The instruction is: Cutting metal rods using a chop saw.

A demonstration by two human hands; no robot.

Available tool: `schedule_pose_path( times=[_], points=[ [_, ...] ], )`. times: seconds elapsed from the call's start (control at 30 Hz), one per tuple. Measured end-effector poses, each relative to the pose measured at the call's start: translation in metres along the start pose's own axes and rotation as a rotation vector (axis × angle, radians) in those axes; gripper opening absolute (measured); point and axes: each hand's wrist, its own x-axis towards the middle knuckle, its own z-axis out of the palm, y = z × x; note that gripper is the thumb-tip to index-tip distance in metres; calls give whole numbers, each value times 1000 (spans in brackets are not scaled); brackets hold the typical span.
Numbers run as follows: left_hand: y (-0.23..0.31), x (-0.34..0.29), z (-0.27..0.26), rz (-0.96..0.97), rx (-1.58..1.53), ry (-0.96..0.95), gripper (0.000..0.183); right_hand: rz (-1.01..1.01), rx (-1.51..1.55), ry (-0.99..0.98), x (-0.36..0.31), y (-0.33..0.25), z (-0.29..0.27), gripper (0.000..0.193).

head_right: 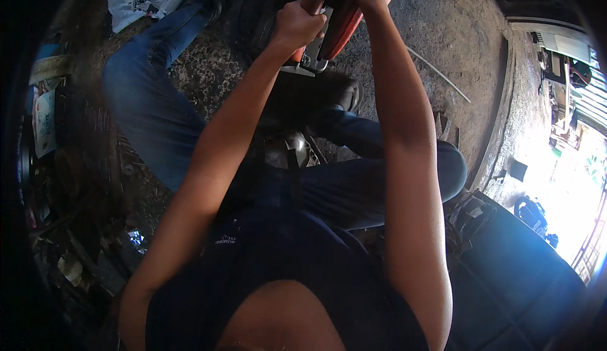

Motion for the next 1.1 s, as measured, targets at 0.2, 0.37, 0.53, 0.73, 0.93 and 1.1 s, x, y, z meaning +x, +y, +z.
schedule_pose_path(
  times=[0.2, 0.37, 0.53, 0.73, 0.93, 1.1],
  points=[
    [-9, 0, 1, 58, -8, 80, 24, -17, -1, 11, -2, 0, 7, 65],
    [-9, 3, 4, 71, 78, 132, 27, -12, -21, 5, -3, -6, 2, 64],
    [-5, 1, 5, 49, -4, 65, 34, -20, -32, 40, 3, 1, 7, 66],
    [-10, -1, 9, 93, -17, 104, 25, -46, -59, 23, -3, -3, -1, 66],
    [-9, -4, 8, 112, -38, 74, 25, -5, -18, 25, -6, -2, -5, 66],
    [-11, -14, 2, 76, -87, 55, 28, -53, 17, 82, -19, 1, 3, 65]
  ],
)
